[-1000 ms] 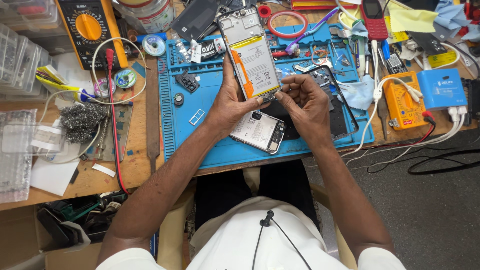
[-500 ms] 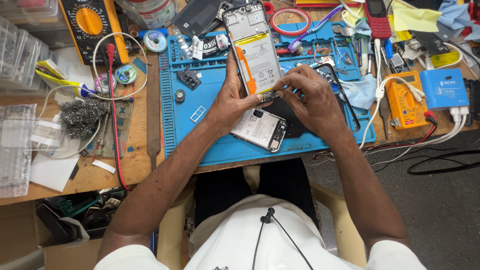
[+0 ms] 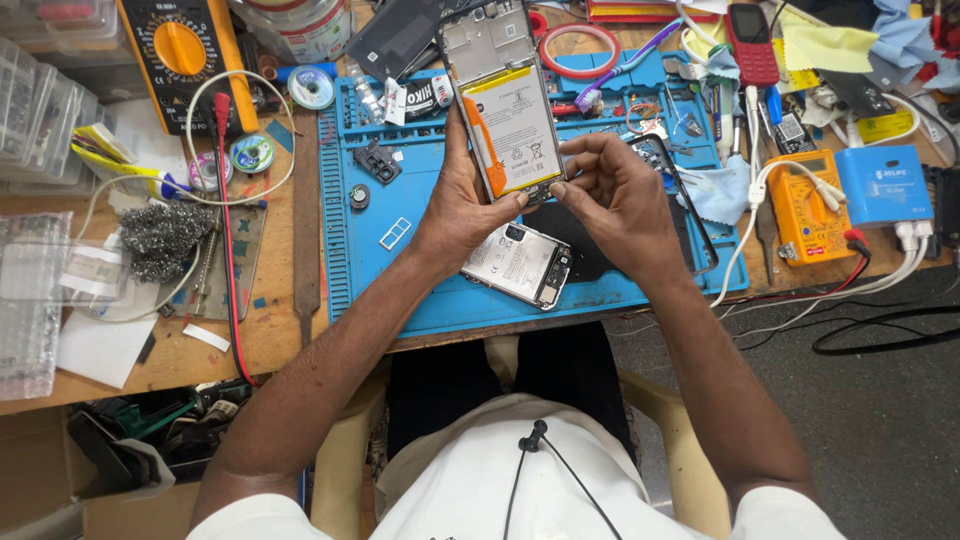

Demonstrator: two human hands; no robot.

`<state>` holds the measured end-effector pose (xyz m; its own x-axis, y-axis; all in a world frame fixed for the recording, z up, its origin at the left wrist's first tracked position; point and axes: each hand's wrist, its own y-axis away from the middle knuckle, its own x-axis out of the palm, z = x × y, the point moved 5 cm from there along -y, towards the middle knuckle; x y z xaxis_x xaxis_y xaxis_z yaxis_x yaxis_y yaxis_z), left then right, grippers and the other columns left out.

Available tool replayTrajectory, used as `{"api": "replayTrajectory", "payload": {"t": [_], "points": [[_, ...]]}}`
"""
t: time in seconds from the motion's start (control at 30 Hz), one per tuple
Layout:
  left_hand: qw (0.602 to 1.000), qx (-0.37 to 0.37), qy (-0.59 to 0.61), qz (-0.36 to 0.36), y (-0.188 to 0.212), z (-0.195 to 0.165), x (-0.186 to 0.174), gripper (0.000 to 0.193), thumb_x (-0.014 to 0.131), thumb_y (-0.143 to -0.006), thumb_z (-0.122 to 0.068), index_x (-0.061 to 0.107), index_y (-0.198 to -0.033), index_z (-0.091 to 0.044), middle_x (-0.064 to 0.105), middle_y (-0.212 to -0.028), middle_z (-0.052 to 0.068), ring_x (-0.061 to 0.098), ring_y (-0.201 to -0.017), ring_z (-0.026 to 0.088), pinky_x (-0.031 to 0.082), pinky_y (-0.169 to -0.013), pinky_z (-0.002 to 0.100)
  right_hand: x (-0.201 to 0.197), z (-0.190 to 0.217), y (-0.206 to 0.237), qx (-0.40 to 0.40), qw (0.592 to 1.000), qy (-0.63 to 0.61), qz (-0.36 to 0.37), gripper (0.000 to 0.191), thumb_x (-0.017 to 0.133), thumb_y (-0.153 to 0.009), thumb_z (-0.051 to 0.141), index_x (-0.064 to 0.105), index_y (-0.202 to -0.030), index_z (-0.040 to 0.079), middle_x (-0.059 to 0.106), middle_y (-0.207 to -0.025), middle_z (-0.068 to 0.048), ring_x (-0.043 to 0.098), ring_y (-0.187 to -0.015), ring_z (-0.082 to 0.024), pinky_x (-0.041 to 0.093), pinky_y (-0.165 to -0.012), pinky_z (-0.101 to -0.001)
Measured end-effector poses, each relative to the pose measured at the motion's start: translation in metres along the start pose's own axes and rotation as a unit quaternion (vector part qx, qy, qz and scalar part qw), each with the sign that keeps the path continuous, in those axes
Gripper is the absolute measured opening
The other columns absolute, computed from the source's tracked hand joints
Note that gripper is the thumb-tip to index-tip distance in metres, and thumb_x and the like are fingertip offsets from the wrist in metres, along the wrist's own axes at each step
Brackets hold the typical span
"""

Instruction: The person disassembles a smartphone at a repair workbench, prying off the back cover and removing the frame. They disconnect and handle the internal battery, plug a charging cable into the phone to test it, and use a pry tool to work the battery loose from the casing.

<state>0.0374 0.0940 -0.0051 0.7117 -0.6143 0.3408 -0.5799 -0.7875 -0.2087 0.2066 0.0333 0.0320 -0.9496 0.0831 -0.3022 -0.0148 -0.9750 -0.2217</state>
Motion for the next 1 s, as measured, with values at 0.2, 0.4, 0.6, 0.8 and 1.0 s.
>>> {"api": "replayTrajectory", "payload": {"t": [0.2, 0.4, 0.6, 0.8, 1.0], "points": [[0.999, 0.013, -0.037, -0.003, 0.003, -0.001, 0.0, 0.117, 0.059, -0.089, 0.019, -0.02, -0.161, -0.03, 0.037, -0.16, 0.016, 0.057, -0.141, 0.032, 0.061, -0.101, 0.043, 0.004, -0.019, -0.002, 0.084, 0.988, -0.127, -0.021, 0.052, 0.074, -0.09, -0.004, 0.054, -0.139, 0.001, 0.072, -0.101, -0.005, 0.07, -0.087, -0.008, 0.057, -0.071, -0.0207], [0.997, 0.016, -0.073, -0.006, 0.004, 0.001, 0.0, 0.117, 0.063, -0.088, 0.018, -0.015, -0.162, -0.028, 0.043, -0.156, 0.017, 0.06, -0.139, 0.032, 0.062, -0.1, 0.043, 0.009, -0.015, 0.002, 0.032, 0.993, -0.111, -0.029, 0.052, 0.074, -0.093, -0.007, 0.055, -0.141, -0.001, 0.068, -0.105, -0.004, 0.069, -0.095, -0.007, 0.061, -0.085, -0.0211], [0.999, 0.006, -0.041, -0.028, 0.003, 0.003, -0.004, 0.121, 0.068, -0.084, 0.017, -0.013, -0.162, -0.027, 0.048, -0.151, 0.017, 0.062, -0.135, 0.033, 0.063, -0.095, 0.043, 0.018, -0.014, 0.006, 0.023, 0.991, -0.129, -0.029, 0.052, 0.07, -0.095, -0.006, 0.052, -0.143, -0.003, 0.069, -0.106, -0.004, 0.069, -0.097, -0.007, 0.06, -0.087, -0.0214], [0.998, -0.011, -0.054, -0.025, 0.002, 0.013, -0.009, 0.123, 0.073, -0.082, 0.015, -0.011, -0.164, -0.021, 0.051, -0.148, 0.017, 0.061, -0.135, 0.03, 0.062, -0.099, 0.039, 0.022, -0.03, 0.003, 0.043, 0.983, -0.174, -0.028, 0.056, 0.072, -0.093, -0.008, 0.051, -0.145, -0.007, 0.072, -0.112, -0.009, 0.07, -0.101, -0.01, 0.059, -0.091, -0.0236], [0.999, -0.036, 0.023, -0.015, 0.0, 0.019, -0.008, 0.126, 0.073, -0.078, 0.014, -0.01, -0.167, -0.02, 0.056, -0.142, 0.017, 0.064, -0.123, 0.025, 0.062, -0.092, 0.036, 0.018, -0.049, 0.003, 0.099, 0.978, -0.183, -0.005, 0.057, 0.07, -0.089, -0.004, 0.049, -0.143, -0.006, 0.071, -0.109, -0.009, 0.07, -0.096, -0.011, 0.059, -0.084, -0.0248]]}}
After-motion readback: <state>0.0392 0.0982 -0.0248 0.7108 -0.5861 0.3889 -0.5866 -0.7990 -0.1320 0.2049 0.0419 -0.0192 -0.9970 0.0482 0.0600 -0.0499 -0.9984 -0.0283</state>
